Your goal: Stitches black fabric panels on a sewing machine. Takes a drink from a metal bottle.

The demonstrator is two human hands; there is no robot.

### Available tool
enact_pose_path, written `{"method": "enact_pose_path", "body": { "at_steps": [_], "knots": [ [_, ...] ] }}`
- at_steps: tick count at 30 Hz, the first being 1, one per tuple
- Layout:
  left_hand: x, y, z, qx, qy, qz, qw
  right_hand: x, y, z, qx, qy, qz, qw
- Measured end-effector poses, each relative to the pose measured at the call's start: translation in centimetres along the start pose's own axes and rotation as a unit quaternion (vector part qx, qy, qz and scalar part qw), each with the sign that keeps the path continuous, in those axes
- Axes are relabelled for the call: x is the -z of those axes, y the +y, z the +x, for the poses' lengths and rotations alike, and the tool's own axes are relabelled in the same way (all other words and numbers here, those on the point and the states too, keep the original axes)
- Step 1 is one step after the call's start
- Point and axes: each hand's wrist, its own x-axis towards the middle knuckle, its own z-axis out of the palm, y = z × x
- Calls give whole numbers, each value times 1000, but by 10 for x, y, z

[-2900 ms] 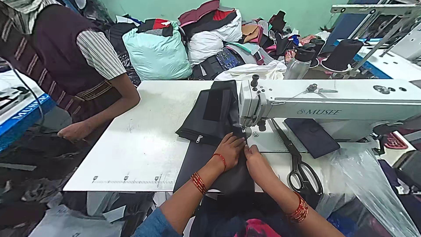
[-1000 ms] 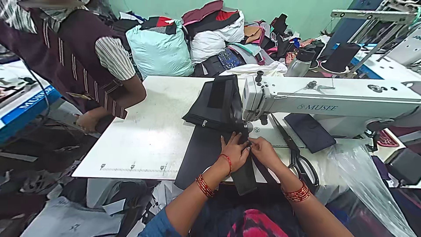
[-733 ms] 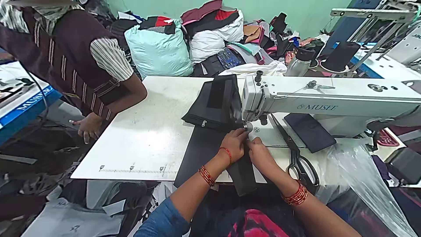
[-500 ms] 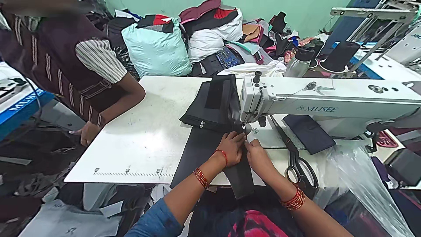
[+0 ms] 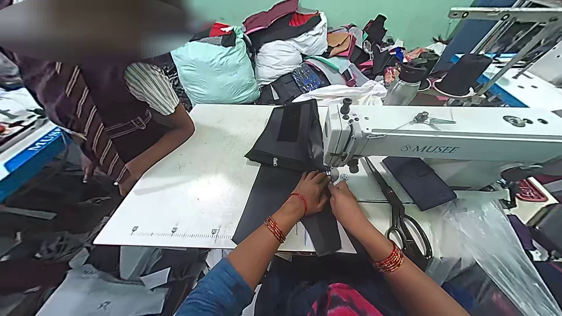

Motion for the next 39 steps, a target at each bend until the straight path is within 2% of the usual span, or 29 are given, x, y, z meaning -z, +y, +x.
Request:
{"method": "enact_pose_path", "body": {
  "at_steps": [4,7,8,11,13,15,17,19,26,30,39],
  "knots": [
    [-3,-2,1,-3,14,-8,1000,1,3,1,3,-14,4,1000],
    [-4,-3,2,-8,18,-2,1000,17,23,-6,45,20,83,995],
    [-4,-4,2,-6,15,1,1000,27,35,-13,50,51,84,994],
    [-4,-3,1,-2,11,4,1000,68,90,-36,19,228,1,973],
    [-3,-1,0,-2,12,4,1000,92,137,-49,-20,346,-62,936],
    [-4,-1,0,-9,19,7,1000,102,175,-58,-64,405,-95,907],
    [-4,-1,0,-12,24,11,1000,101,199,-63,-83,395,-117,907],
    [-4,-1,0,-11,29,9,999,101,207,-66,-60,384,-117,914],
    [-4,0,-1,-1,19,12,1000,81,217,-79,-14,402,-138,905],
    [-11,-5,-2,-37,73,16,997,69,226,-77,-5,400,-133,907],
    [-16,1,-19,-31,60,11,998,61,235,-76,13,440,-117,890]
  ]
}}
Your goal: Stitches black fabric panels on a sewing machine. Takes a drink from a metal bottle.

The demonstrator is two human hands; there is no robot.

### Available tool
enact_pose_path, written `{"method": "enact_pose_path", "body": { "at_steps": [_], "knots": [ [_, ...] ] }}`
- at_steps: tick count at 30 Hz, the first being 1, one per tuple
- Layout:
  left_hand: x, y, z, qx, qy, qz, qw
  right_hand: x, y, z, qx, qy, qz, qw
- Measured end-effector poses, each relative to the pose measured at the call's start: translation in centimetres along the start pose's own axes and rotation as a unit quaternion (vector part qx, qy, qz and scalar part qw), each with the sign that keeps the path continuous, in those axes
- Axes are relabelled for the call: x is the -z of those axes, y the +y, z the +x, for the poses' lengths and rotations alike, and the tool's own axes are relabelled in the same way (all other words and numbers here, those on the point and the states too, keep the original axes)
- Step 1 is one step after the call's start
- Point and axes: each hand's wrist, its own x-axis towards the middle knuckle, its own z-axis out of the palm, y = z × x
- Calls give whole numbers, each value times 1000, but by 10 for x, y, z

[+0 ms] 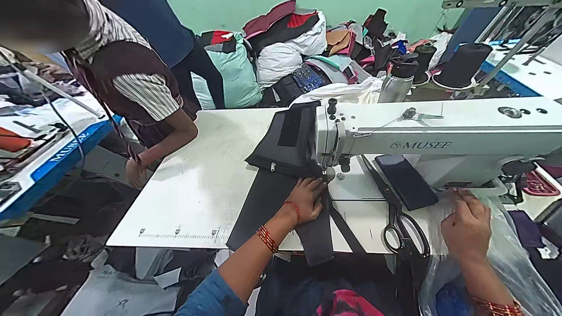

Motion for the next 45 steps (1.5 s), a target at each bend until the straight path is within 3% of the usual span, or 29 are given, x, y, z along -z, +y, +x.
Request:
{"method": "enact_pose_path", "body": {
  "at_steps": [25,28,31,34,37,41,45],
  "knots": [
    [10,-6,28,38,-48,8,998,5,-4,5,-16,11,11,1000],
    [7,-8,28,35,-48,21,998,35,-36,21,-65,-38,24,997],
    [3,-8,27,29,-17,34,999,35,-86,29,-11,-57,91,994],
    [2,9,17,63,-18,5,998,1,-145,23,-19,-204,227,952],
    [-1,36,-3,103,-34,-43,993,-33,-190,20,-73,-333,287,895],
    [-4,57,-23,152,-95,-47,983,-51,-216,18,-110,-365,240,893],
    [-12,58,-24,164,-60,-51,983,-47,-217,18,-137,-344,243,897]
  ]
}}
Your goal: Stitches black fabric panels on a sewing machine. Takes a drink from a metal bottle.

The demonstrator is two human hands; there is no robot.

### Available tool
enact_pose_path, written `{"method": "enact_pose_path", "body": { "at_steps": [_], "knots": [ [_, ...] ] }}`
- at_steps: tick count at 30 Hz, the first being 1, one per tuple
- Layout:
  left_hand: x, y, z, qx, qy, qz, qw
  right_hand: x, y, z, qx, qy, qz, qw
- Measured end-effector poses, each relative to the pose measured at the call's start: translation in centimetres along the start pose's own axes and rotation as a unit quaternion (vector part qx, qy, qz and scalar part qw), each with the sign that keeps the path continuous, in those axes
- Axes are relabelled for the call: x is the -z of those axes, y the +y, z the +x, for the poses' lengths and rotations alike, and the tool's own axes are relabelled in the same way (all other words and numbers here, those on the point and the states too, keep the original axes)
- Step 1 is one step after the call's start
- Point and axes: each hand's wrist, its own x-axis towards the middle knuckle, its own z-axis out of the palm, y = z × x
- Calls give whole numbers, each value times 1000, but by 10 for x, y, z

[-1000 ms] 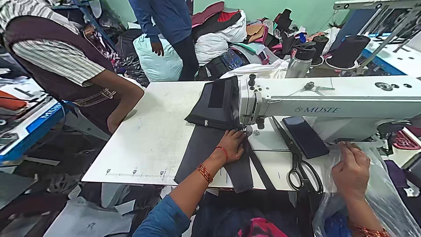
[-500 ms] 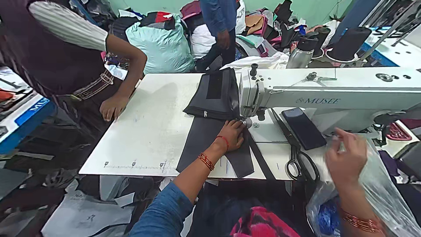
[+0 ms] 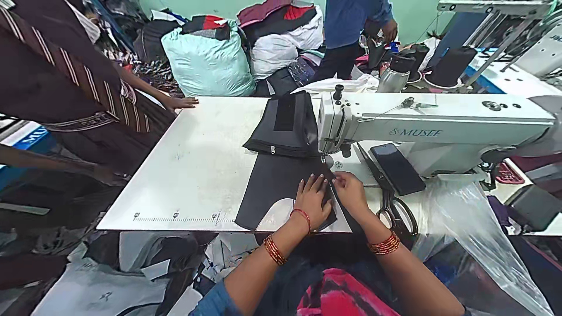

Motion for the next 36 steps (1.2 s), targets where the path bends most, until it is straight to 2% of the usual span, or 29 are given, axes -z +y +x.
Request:
{"method": "enact_pose_path", "body": {
  "at_steps": [3,5,7,10,14,20,25,28,30,32,36],
  "knots": [
    [1,1,1,3,20,-38,999,2,2,-6,0,22,0,1000],
    [2,-4,1,-13,54,-108,993,2,2,-10,-2,22,2,1000],
    [3,-10,1,-29,78,-181,980,1,2,-12,-4,8,26,1000],
    [6,-14,1,-34,75,-230,970,-4,2,-12,-10,-30,97,995],
    [5,-13,2,-32,67,-196,978,-8,3,-14,-11,-24,148,989],
    [7,-9,0,-40,48,-132,989,-4,4,-15,-14,-35,139,990],
    [11,-6,-1,-42,11,-53,998,-1,1,-16,3,-58,72,996],
    [12,-5,-3,-53,-11,-18,998,5,-8,-20,16,-82,-7,996],
    [13,-10,-4,-77,-2,-31,997,7,-18,-23,17,-111,-73,991],
    [14,-17,-3,-113,41,-71,990,6,-26,-27,18,-132,-136,982],
    [31,-21,14,-103,46,-80,990,-6,-24,-34,64,-112,-217,968]
  ]
}}
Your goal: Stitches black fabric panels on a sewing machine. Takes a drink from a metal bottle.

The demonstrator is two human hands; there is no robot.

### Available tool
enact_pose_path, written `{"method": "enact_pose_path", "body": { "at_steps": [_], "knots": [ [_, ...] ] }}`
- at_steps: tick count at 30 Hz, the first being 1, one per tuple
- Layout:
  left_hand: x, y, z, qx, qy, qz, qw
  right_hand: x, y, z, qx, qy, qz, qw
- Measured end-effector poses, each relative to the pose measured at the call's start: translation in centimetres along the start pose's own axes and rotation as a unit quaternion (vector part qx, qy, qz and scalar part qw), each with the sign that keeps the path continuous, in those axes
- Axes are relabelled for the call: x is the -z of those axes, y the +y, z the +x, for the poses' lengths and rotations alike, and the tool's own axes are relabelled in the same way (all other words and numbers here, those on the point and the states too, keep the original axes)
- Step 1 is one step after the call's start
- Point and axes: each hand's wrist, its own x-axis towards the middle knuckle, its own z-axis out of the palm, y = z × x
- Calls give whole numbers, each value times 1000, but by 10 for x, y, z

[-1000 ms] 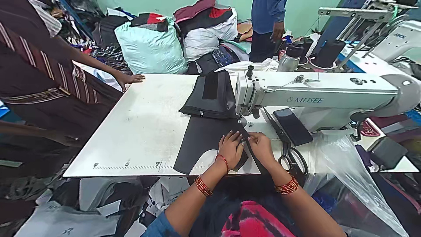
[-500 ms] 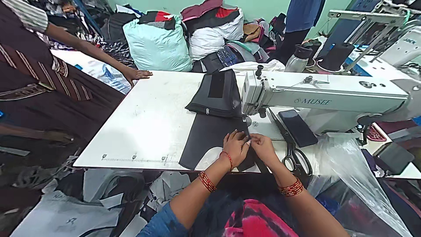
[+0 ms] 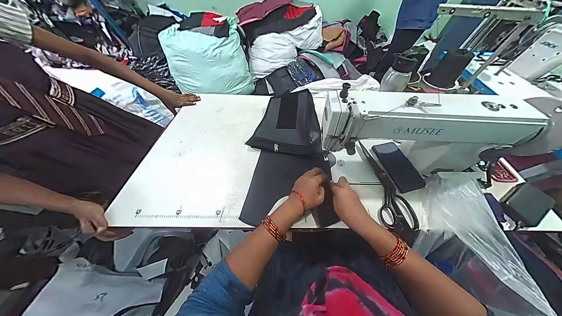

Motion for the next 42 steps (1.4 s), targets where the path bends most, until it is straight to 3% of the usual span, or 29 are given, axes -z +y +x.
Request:
{"method": "enact_pose_path", "body": {
  "at_steps": [6,10,19,32,39,42],
  "knots": [
    [-4,-5,16,-60,-75,133,986,-2,-6,-4,-7,-2,-25,1000],
    [-9,-13,3,-69,-25,102,992,-4,-6,-4,-5,11,-30,999],
    [1,-15,18,-16,-93,123,988,-4,-5,14,-15,21,-30,999],
    [15,-46,55,-84,-58,114,988,11,-7,53,-35,2,27,999],
    [3,-32,32,-21,6,31,999,1,18,36,-37,95,189,977],
    [0,-16,13,18,-11,2,1000,-1,26,27,-42,91,237,966]
  ]
}}
